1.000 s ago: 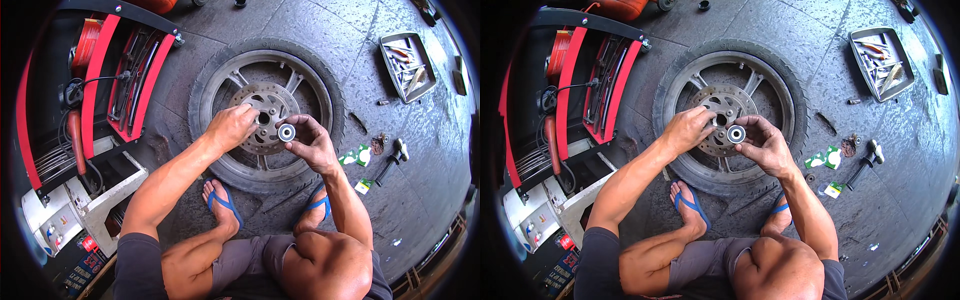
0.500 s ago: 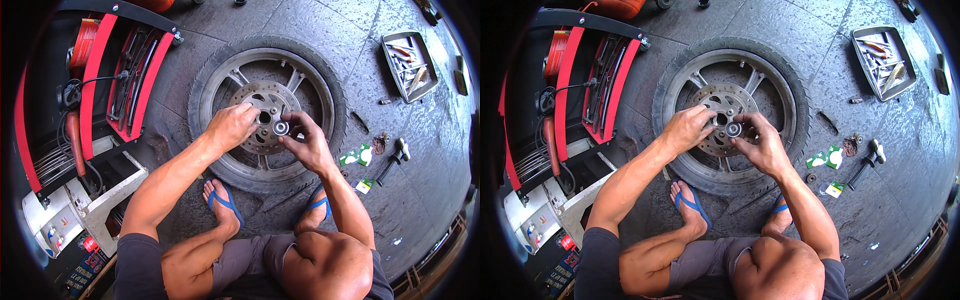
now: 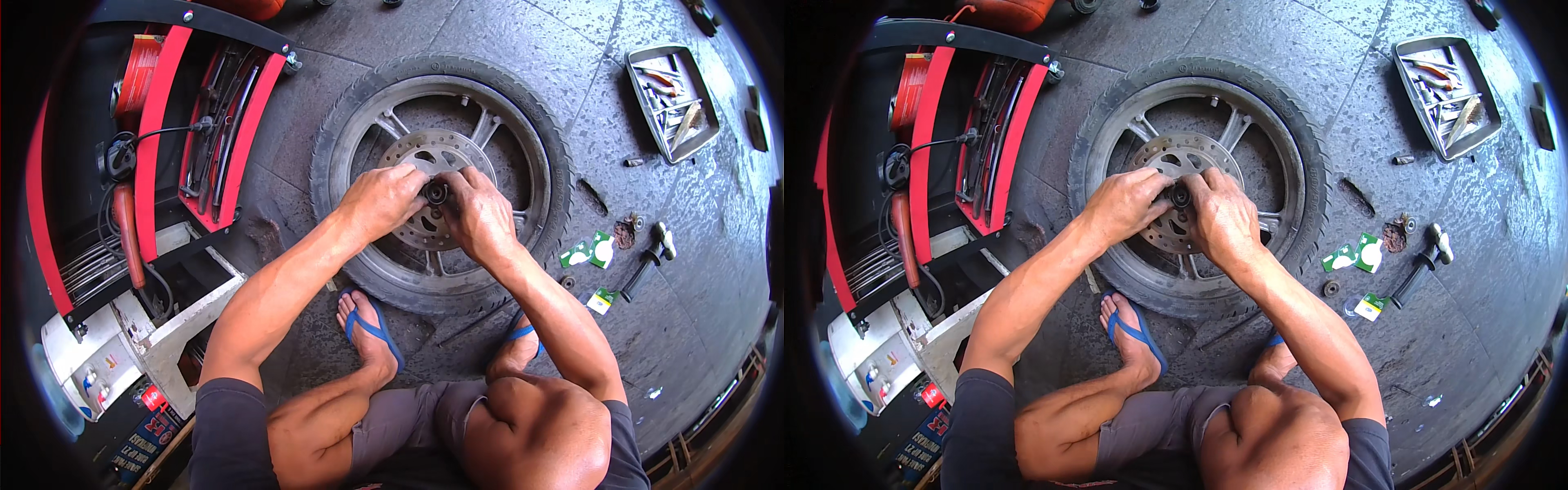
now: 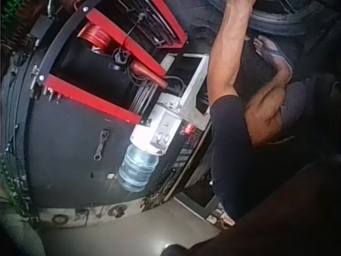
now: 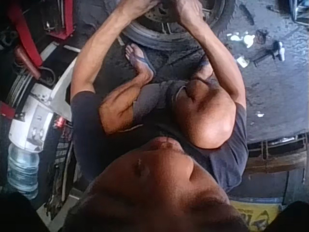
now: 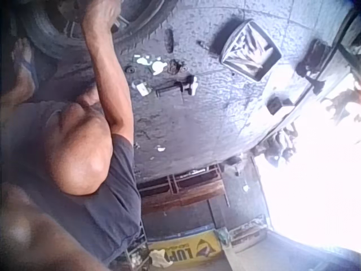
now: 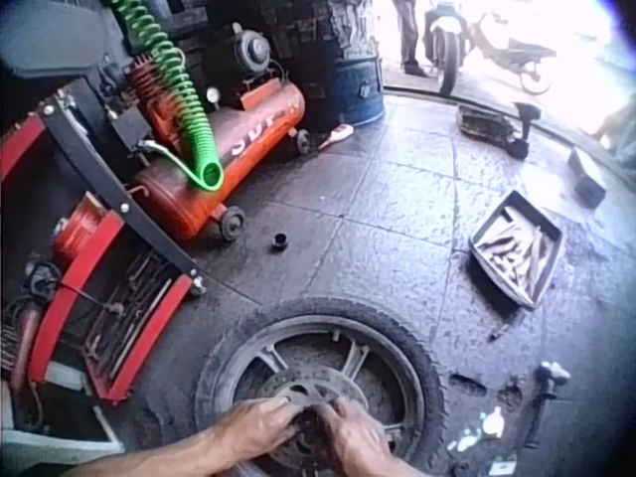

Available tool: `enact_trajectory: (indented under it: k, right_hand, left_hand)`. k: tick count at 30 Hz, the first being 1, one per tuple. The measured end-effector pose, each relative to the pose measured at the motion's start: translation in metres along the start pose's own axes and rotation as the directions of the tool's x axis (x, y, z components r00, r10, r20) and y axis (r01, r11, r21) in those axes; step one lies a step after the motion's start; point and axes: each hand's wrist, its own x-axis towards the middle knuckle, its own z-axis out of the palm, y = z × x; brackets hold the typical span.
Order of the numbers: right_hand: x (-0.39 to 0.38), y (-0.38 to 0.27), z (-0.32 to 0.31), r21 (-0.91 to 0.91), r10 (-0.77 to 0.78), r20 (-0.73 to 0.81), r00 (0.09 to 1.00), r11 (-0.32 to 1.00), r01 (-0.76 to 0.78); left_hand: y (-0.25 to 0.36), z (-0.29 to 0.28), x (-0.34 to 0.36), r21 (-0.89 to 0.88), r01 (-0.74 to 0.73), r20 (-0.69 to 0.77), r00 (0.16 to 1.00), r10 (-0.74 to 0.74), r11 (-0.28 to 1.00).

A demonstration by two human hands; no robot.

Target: The person removes the wheel from a motorcycle and uses a hammer and a punch to knock out the old bearing from the hub. They then apply grease to the hub and the new bearing before tapping the new bearing into place using a hammer.

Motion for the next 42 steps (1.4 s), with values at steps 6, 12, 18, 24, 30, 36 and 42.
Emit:
enact_trajectory:
  k: [6,12,18,24,30,36,42]
  right_hand:
    - [0.001,-0.001,0.004,-0.008,0.011,0.011,1.000,1.000,-0.011]
    - [0.004,0.000,0.007,0.072,0.011,0.027,1.000,0.997,-0.013]
    - [0.004,0.001,0.004,0.109,0.028,0.039,0.999,0.994,-0.033]
    - [0.005,-0.003,0.003,0.131,0.057,0.049,0.997,0.989,-0.063]
    - [0.005,-0.003,0.005,0.114,0.060,0.038,0.997,0.991,-0.064]
    - [0.008,-0.007,0.008,0.107,0.047,0.038,0.998,0.993,-0.051]
    - [0.005,-0.006,0.005,-0.061,-0.003,0.057,0.998,0.998,0.006]
  left_hand:
    - [-0.004,-0.003,0.004,-0.052,-0.051,-0.015,0.999,0.051,0.997]
    - [-0.011,-0.005,0.007,-0.090,-0.108,-0.027,0.994,0.106,0.990]
    - [-0.015,-0.006,0.011,-0.136,-0.148,-0.034,0.989,0.144,0.980]
    - [-0.019,-0.005,0.011,-0.153,-0.143,-0.035,0.990,0.140,0.978]
    - [-0.023,0.005,0.006,-0.170,-0.197,-0.118,0.977,0.179,0.965]
    - [-0.026,0.005,0.003,-0.154,-0.182,-0.105,0.980,0.167,0.971]
    - [-0.018,0.004,0.009,-0.177,-0.200,-0.108,0.977,0.183,0.964]
